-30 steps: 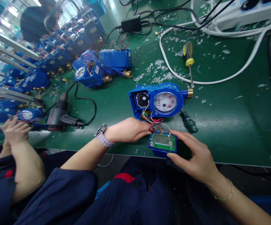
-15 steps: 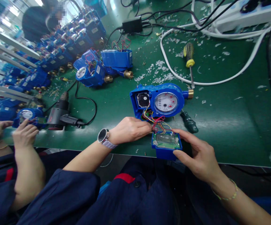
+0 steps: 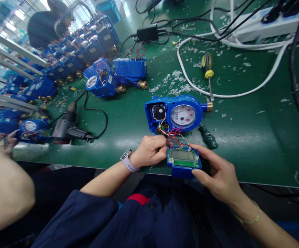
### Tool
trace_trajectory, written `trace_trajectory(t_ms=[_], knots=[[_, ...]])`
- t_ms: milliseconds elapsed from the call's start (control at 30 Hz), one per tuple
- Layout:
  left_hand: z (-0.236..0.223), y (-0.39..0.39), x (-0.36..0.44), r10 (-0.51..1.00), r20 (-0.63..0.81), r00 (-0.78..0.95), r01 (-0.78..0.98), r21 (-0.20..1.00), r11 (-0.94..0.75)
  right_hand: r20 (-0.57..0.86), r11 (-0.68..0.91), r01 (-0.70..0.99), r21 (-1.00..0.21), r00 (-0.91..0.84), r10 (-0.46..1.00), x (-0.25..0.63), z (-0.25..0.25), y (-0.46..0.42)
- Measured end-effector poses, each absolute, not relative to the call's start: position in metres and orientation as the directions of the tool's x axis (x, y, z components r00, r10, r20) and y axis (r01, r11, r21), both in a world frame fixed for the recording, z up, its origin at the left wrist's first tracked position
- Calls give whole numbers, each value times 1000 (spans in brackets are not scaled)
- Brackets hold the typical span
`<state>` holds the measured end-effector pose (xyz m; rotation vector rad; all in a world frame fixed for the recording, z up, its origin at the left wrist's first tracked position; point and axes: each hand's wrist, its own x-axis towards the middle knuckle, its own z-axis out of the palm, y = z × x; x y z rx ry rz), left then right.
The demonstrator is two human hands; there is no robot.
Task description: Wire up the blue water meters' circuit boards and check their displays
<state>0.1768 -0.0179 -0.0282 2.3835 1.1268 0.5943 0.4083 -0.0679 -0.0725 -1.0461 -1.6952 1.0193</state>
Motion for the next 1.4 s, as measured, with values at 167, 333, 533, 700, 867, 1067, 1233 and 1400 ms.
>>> trace_trajectory(t_ms=[167,333,533,700,867,1067,1233,1400], knots=[[-30,-26,186,908,-31,418,575,782,-239,272,330,220,-918,-256,928,407,-71,-67],[-34,-31,190,909,-275,315,402,906,135,348,414,262,-872,-263,900,406,-68,-66],[-33,-32,198,820,-520,240,98,853,512,391,456,268,-849,-263,882,405,-71,-67],[-32,-31,200,771,-565,293,-98,785,612,376,439,262,-860,-257,890,405,-73,-68],[-33,-30,196,768,-550,327,-111,785,609,356,413,238,-879,-248,901,406,-75,-70],[-31,-29,194,772,-555,310,-74,795,601,346,403,241,-883,-246,905,404,-76,-70],[-29,-26,194,768,-562,307,-36,800,599,370,443,299,-846,-270,889,402,-72,-71],[-33,-27,196,802,-524,287,23,841,541,345,417,260,-871,-280,896,400,-67,-72]])
